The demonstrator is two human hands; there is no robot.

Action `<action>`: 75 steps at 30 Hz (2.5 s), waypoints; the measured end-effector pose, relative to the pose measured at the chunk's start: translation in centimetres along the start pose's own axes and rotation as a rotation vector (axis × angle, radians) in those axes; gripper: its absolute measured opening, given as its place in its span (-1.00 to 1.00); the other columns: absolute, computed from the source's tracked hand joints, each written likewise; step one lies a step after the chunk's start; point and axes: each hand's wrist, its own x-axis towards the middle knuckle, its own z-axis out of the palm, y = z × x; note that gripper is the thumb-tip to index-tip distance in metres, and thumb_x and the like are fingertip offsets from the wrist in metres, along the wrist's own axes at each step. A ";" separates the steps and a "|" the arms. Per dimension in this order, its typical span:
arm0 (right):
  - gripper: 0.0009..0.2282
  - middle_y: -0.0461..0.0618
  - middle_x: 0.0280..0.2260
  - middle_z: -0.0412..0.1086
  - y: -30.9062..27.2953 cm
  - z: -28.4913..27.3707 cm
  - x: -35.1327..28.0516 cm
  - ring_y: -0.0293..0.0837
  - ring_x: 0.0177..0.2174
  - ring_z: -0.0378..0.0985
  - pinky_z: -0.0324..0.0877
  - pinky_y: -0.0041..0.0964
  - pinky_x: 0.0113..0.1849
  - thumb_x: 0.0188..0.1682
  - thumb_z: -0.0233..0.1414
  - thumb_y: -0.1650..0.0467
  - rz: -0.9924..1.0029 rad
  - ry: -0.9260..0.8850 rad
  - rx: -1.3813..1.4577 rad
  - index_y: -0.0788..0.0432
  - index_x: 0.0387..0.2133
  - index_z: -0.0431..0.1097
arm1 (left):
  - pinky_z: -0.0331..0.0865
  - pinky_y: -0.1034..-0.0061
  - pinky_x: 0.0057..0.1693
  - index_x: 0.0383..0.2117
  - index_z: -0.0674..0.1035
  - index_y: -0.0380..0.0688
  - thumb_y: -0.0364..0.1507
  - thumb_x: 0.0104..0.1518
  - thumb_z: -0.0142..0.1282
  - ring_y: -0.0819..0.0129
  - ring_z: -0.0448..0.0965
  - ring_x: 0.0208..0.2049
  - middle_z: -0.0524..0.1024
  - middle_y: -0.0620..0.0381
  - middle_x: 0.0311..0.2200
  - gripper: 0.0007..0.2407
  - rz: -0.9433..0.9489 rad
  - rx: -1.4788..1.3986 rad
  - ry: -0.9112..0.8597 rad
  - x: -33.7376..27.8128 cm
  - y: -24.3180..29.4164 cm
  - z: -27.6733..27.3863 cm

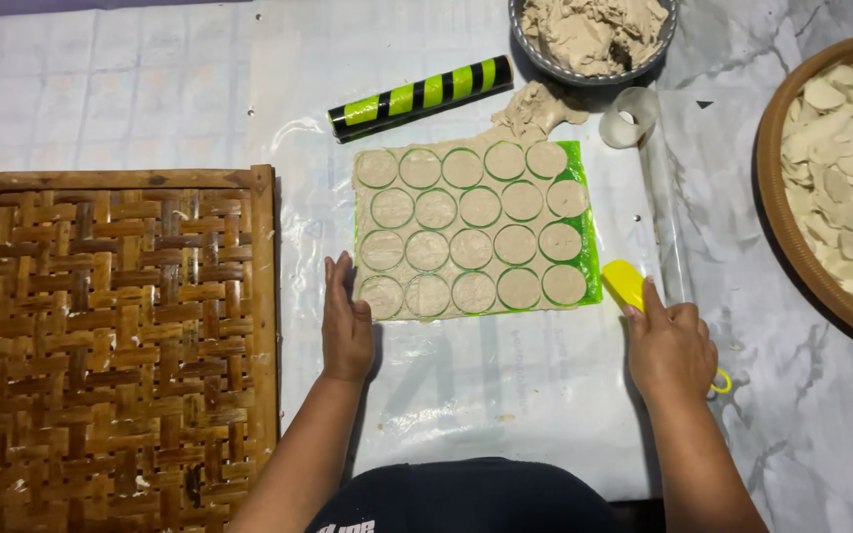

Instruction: The recorder uses a plastic scraper to lift individual circular dough pieces from a green plastic preparation sheet and carefully arranges them onto a woven bamboo mat for further processing.

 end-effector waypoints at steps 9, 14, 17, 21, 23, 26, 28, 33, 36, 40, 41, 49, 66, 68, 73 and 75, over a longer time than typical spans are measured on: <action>-0.66 -0.05 -0.32 0.44 -2.7 0.5 2.3 -0.01 -0.28 0.51 0.37 -0.04 -0.26 0.01 0.07 0.08 -0.132 0.029 -0.249 -0.33 0.06 0.51 | -0.05 0.14 0.48 0.35 0.20 -0.35 0.07 0.38 -0.38 -0.15 -0.02 0.50 0.15 -0.35 0.39 -0.32 -0.010 -0.056 0.040 0.0 -0.2 0.2; -0.66 -0.08 -0.32 0.44 -3.1 1.4 2.4 -0.03 -0.29 0.52 0.38 -0.07 -0.27 0.02 0.08 0.09 -0.178 0.049 -0.275 -0.31 0.06 0.51 | -0.03 0.16 0.47 0.34 0.24 -0.34 0.09 0.35 -0.38 -0.14 0.00 0.49 0.14 -0.37 0.38 -0.30 -0.041 -0.048 0.032 0.1 0.0 0.1; -0.67 -0.08 -0.31 0.44 -3.8 1.0 2.4 -0.03 -0.30 0.53 0.38 -0.06 -0.27 0.01 0.08 0.09 -0.195 0.059 -0.289 -0.30 0.04 0.51 | -0.03 0.16 0.47 0.34 0.24 -0.34 0.10 0.35 -0.38 -0.14 -0.01 0.50 0.15 -0.38 0.38 -0.30 -0.044 -0.060 0.031 0.0 0.0 0.1; -0.66 -0.06 -0.30 0.44 -4.3 0.5 1.9 -0.03 -0.32 0.53 0.38 -0.06 -0.28 -0.01 0.08 0.09 -0.195 0.012 -0.304 -0.29 0.04 0.51 | -0.02 0.17 0.46 0.33 0.24 -0.34 0.09 0.36 -0.35 -0.11 0.05 0.48 0.13 -0.41 0.38 -0.31 -0.047 -0.110 0.043 0.1 -0.2 0.2; -0.65 -0.05 -0.30 0.44 -4.9 0.5 2.2 -0.03 -0.32 0.53 0.37 -0.06 -0.29 -0.01 0.08 0.09 -0.191 0.003 -0.299 -0.28 0.05 0.50 | -0.01 0.18 0.46 0.33 0.24 -0.34 0.10 0.36 -0.34 -0.08 0.08 0.46 0.11 -0.41 0.39 -0.31 -0.048 -0.134 0.050 0.1 -0.5 0.3; -0.65 -0.05 -0.30 0.44 -5.1 0.4 2.0 -0.03 -0.32 0.52 0.37 -0.08 -0.30 0.00 0.08 0.10 -0.181 -0.015 -0.307 -0.27 0.05 0.50 | 0.01 0.20 0.45 0.33 0.23 -0.34 0.08 0.36 -0.34 -0.04 0.14 0.43 0.08 -0.38 0.41 -0.32 -0.060 -0.184 0.041 0.0 -0.7 0.2; -0.65 -0.05 -0.31 0.44 -5.1 0.4 2.0 -0.04 -0.32 0.52 0.36 -0.08 -0.30 0.00 0.08 0.10 -0.181 -0.015 -0.313 -0.27 0.05 0.50 | 0.02 0.21 0.44 0.34 0.23 -0.34 0.06 0.36 -0.33 -0.01 0.17 0.41 0.07 -0.36 0.41 -0.33 -0.065 -0.206 0.037 0.1 -0.9 0.2; -0.67 -0.02 -0.34 0.42 -4.3 1.1 2.1 0.00 -0.34 0.51 0.35 -0.06 -0.32 0.00 0.10 0.13 -0.172 0.042 -0.183 -0.28 0.05 0.52 | 0.04 0.23 0.46 0.31 0.27 -0.31 -0.04 0.41 -0.42 0.08 0.23 0.39 0.27 -0.13 0.32 -0.42 -0.161 -0.451 0.048 0.6 -3.6 -0.1; -0.67 -0.03 -0.35 0.42 -4.5 0.2 1.7 0.00 -0.34 0.51 0.35 -0.06 -0.33 -0.01 0.11 0.13 -0.148 0.036 -0.193 -0.28 0.04 0.53 | 0.01 0.23 0.46 0.30 0.26 -0.31 -0.03 0.41 -0.41 0.09 0.22 0.39 0.28 -0.11 0.32 -0.43 -0.174 -0.485 0.055 0.4 -4.1 -0.2; -0.67 -0.07 -0.34 0.43 -4.4 0.7 2.0 -0.03 -0.32 0.51 0.36 -0.07 -0.32 0.00 0.11 0.12 -0.172 0.051 -0.264 -0.26 0.03 0.53 | 0.03 0.23 0.46 0.30 0.27 -0.31 -0.04 0.42 -0.41 0.09 0.24 0.38 0.29 -0.12 0.31 -0.43 -0.159 -0.452 0.054 0.5 -3.2 -0.1; -0.67 -0.06 -0.34 0.43 -4.5 1.0 2.3 -0.03 -0.32 0.51 0.37 -0.08 -0.32 -0.01 0.11 0.12 -0.190 0.053 -0.268 -0.26 0.03 0.53 | 0.04 0.24 0.46 0.29 0.27 -0.31 -0.05 0.43 -0.41 0.09 0.25 0.37 0.30 -0.11 0.31 -0.44 -0.159 -0.437 0.061 0.5 -3.3 0.0; -0.66 -0.06 -0.34 0.42 -5.0 1.7 1.9 -0.01 -0.31 0.51 0.38 -0.06 -0.32 0.00 0.11 0.11 -0.146 0.049 -0.227 -0.29 0.06 0.51 | 0.03 0.24 0.46 0.29 0.27 -0.32 -0.04 0.42 -0.41 0.09 0.24 0.37 0.29 -0.13 0.31 -0.43 -0.169 -0.498 0.076 0.4 -4.1 -0.2; -0.67 -0.06 -0.40 0.38 -6.4 -1.3 3.8 -0.03 -0.32 0.49 0.39 -0.10 -0.27 0.03 0.20 0.26 -0.253 0.245 0.224 -0.19 0.09 0.53 | 0.38 0.28 0.23 0.23 0.36 -0.37 -0.10 0.36 -0.33 0.08 0.48 0.14 0.44 -0.19 0.15 -0.45 -0.538 -0.830 -0.200 4.1 0.5 2.7; -0.66 -0.06 -0.39 0.38 -7.5 -3.2 3.1 -0.04 -0.31 0.49 0.39 -0.11 -0.26 0.02 0.19 0.27 -0.315 0.229 0.276 -0.18 0.10 0.52 | 0.39 0.24 0.25 0.23 0.33 -0.39 -0.04 0.34 -0.35 0.03 0.48 0.16 0.45 -0.24 0.14 -0.40 -0.668 -1.024 -0.287 4.5 3.0 4.3; -0.62 -0.07 -0.38 0.38 -10.5 -7.5 0.6 -0.06 -0.33 0.48 0.37 -0.13 -0.28 -0.02 0.18 0.28 -0.542 0.138 0.352 -0.21 0.11 0.49 | 0.42 0.15 0.25 0.23 0.26 -0.37 0.09 0.26 -0.40 -0.07 0.49 0.14 0.43 -0.34 0.09 -0.31 -0.992 -1.432 -0.444 5.3 4.3 6.8; -0.59 -0.08 -0.37 0.40 -11.3 -8.8 -0.1 -0.07 -0.36 0.46 0.35 -0.13 -0.32 -0.08 0.19 0.25 -0.695 0.140 0.268 -0.22 0.09 0.48 | 0.44 0.17 0.19 0.25 0.25 -0.35 0.12 0.28 -0.39 -0.08 0.51 0.10 0.42 -0.35 0.09 -0.29 -1.038 -1.582 -0.445 5.2 2.6 6.8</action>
